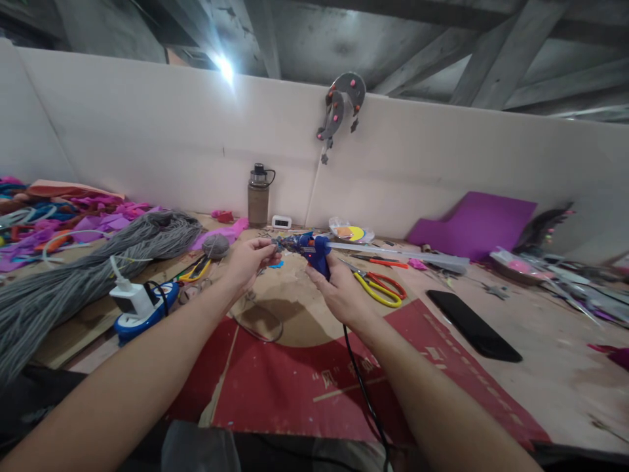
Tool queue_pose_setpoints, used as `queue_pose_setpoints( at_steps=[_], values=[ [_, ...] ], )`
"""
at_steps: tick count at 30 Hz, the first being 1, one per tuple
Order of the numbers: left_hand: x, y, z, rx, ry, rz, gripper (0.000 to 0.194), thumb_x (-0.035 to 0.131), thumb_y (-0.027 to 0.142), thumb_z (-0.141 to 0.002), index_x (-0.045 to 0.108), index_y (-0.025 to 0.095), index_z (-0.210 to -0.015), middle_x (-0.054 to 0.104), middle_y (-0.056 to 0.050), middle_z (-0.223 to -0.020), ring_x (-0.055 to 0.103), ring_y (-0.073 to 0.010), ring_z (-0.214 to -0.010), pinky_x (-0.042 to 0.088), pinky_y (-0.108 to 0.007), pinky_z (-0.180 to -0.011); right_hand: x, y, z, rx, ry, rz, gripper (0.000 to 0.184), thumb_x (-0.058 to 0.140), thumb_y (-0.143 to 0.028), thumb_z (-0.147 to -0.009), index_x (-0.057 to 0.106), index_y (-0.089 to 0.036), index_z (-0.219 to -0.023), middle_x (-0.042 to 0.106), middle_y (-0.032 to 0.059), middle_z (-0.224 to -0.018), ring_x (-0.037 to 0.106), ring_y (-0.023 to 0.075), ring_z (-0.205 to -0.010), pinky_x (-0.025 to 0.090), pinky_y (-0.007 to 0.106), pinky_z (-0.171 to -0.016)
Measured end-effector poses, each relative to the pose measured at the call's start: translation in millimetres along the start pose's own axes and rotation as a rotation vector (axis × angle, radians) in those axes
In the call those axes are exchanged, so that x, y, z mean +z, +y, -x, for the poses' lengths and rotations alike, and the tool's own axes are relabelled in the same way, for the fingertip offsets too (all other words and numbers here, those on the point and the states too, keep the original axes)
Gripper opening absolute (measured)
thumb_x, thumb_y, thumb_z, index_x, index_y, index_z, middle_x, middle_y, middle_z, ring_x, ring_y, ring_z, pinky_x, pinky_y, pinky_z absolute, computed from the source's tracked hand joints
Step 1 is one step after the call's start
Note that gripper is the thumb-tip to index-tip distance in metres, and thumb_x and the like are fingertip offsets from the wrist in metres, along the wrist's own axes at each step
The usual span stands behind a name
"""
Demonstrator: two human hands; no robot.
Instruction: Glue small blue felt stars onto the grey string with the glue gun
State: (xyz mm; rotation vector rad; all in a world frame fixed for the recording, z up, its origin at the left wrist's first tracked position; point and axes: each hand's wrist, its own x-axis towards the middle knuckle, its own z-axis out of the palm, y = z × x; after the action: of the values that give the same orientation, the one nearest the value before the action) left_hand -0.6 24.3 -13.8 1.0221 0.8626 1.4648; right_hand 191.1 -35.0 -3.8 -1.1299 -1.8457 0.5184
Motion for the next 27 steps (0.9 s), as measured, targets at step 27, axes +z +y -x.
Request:
queue_pose_setpoints(
  at_steps=[27],
  values=[
    [-7.1, -3.2, -3.6, 0.135, 0.077, -0.189, 0.03, 0.083, 0.029, -0.056, 0.064, 0.012, -0.073, 0.067, -0.001, -0.061, 0.064, -0.0124, -0.055, 0.055, -0.025, -0.059, 11.0, 55.2, -22.9, 0.488, -0.007, 0.018, 0.016, 0.049, -0.027, -0.086, 0.058, -0.016, -0.094, 0.065, 0.0026, -0.066, 0.062, 0.0151, -0.055, 0.05, 0.026, -0.056]
  ],
)
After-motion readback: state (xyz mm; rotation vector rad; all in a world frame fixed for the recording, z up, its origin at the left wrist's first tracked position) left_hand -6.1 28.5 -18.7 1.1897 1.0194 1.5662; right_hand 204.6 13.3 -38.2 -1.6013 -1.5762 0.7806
